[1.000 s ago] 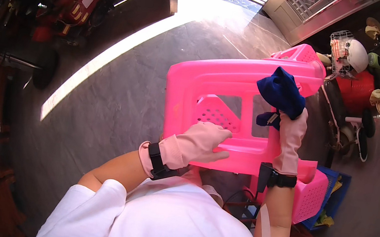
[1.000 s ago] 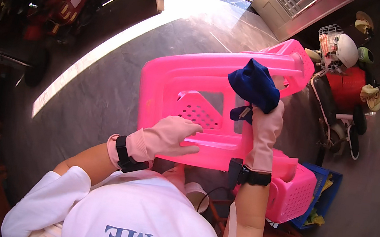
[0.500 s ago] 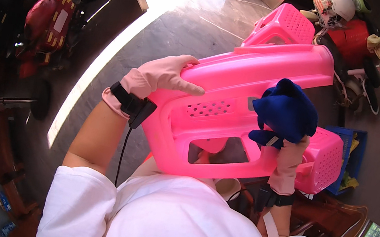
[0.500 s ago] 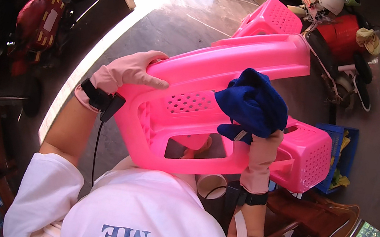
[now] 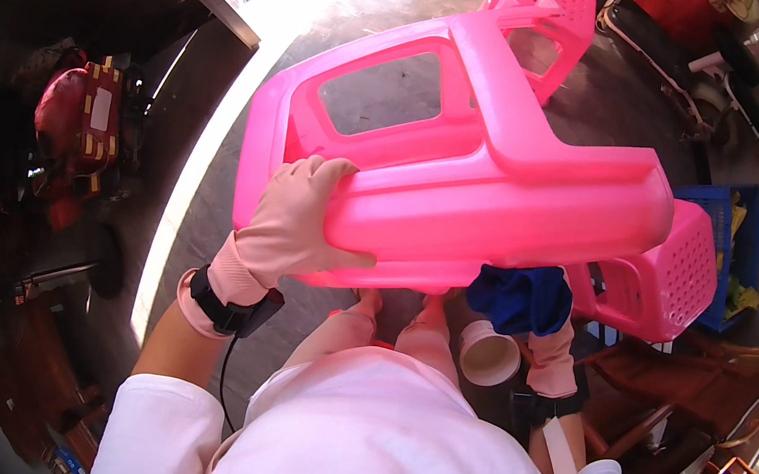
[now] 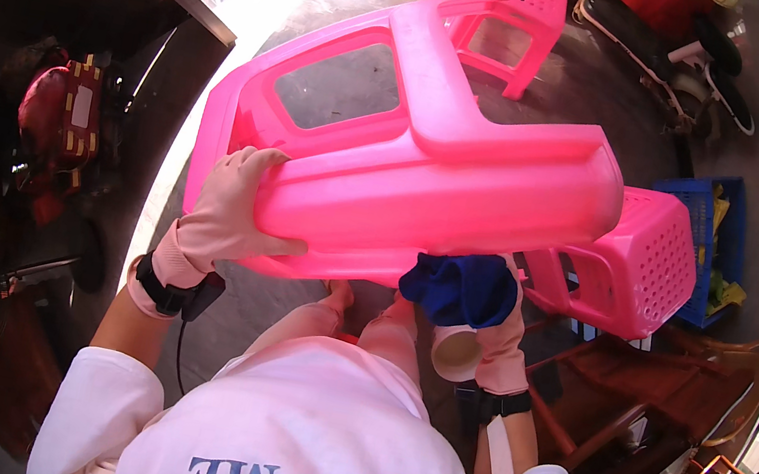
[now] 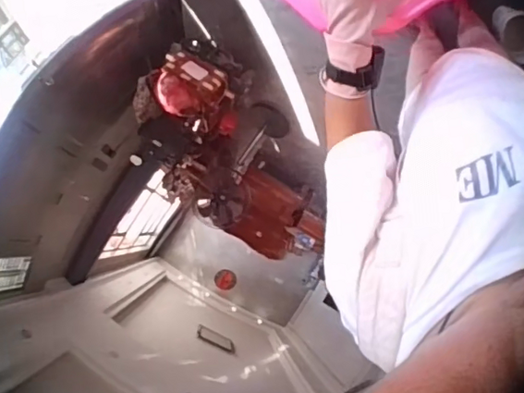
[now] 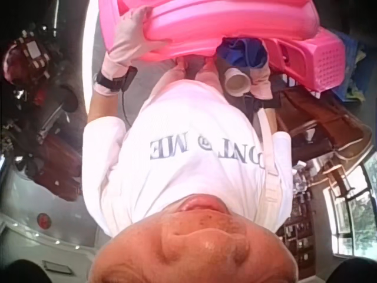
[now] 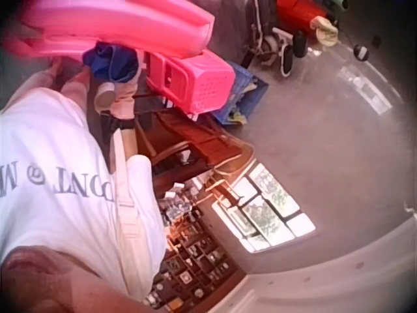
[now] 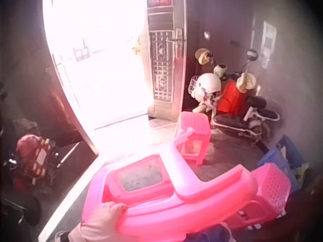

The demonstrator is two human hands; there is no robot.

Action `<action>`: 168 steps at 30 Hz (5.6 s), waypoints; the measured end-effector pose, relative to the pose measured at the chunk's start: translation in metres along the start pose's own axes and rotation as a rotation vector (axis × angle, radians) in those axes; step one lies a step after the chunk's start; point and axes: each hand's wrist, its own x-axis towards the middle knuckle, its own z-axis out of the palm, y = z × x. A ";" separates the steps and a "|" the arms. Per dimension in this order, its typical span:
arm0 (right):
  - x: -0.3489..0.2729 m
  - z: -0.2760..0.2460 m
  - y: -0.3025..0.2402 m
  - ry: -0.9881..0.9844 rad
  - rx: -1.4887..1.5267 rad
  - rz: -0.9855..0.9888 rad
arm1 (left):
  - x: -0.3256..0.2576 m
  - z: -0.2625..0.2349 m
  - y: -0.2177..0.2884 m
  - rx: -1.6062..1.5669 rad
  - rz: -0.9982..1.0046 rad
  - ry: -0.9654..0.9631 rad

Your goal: The recorder uses a blue cloth to wipe and clean several pink plastic stools.

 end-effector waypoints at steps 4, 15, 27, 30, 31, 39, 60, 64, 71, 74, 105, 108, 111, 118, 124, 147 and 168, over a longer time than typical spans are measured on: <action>-0.043 0.011 0.043 0.061 0.584 0.297 | -0.019 0.035 -0.002 0.056 0.060 0.042; -0.122 -0.027 0.119 0.127 0.768 0.783 | -0.056 0.050 -0.022 0.184 0.039 -0.098; -0.056 -0.024 0.121 0.238 0.938 0.860 | -0.055 0.041 -0.007 -0.025 0.036 -0.274; -0.038 -0.022 0.136 0.185 0.861 0.830 | -0.044 0.048 0.005 -0.293 -0.011 -0.220; -0.033 -0.021 0.143 0.160 0.762 0.844 | -0.040 0.054 0.011 -0.414 -0.034 -0.132; 0.083 -0.031 0.132 -0.139 0.300 0.724 | -0.044 0.079 0.013 -0.160 -0.076 -0.091; 0.113 0.108 0.173 -1.013 -0.621 -0.133 | -0.042 0.081 0.009 -0.110 -0.182 -0.095; 0.153 0.084 0.169 -0.871 -0.187 0.258 | -0.041 0.083 0.006 -0.118 -0.153 -0.128; 0.209 0.107 0.191 -0.460 -0.441 -0.074 | -0.036 0.083 0.006 -0.125 -0.126 -0.113; 0.177 0.128 0.177 -0.578 -0.623 -0.010 | -0.036 0.082 0.006 -0.120 -0.158 -0.107; 0.112 0.027 0.151 -0.847 0.126 0.170 | -0.040 0.082 0.008 -0.173 -0.176 -0.104; 0.058 0.070 0.165 -0.783 0.151 -0.097 | -0.040 0.085 0.005 -0.159 -0.171 -0.107; 0.042 0.064 0.171 -1.001 0.105 0.082 | -0.040 0.085 0.008 -0.144 -0.166 -0.116; 0.059 -0.059 0.165 -0.815 -0.170 0.462 | -0.042 0.084 0.006 -0.150 -0.171 -0.081; 0.048 -0.019 0.137 -0.599 0.439 0.626 | -0.044 0.084 0.006 -0.136 -0.153 -0.096; 0.033 0.076 0.127 -0.690 0.115 -0.030 | -0.041 0.084 0.007 -0.146 -0.163 -0.133; 0.029 0.095 0.123 -0.690 -0.074 0.099 | -0.041 0.089 0.006 -0.147 -0.168 -0.093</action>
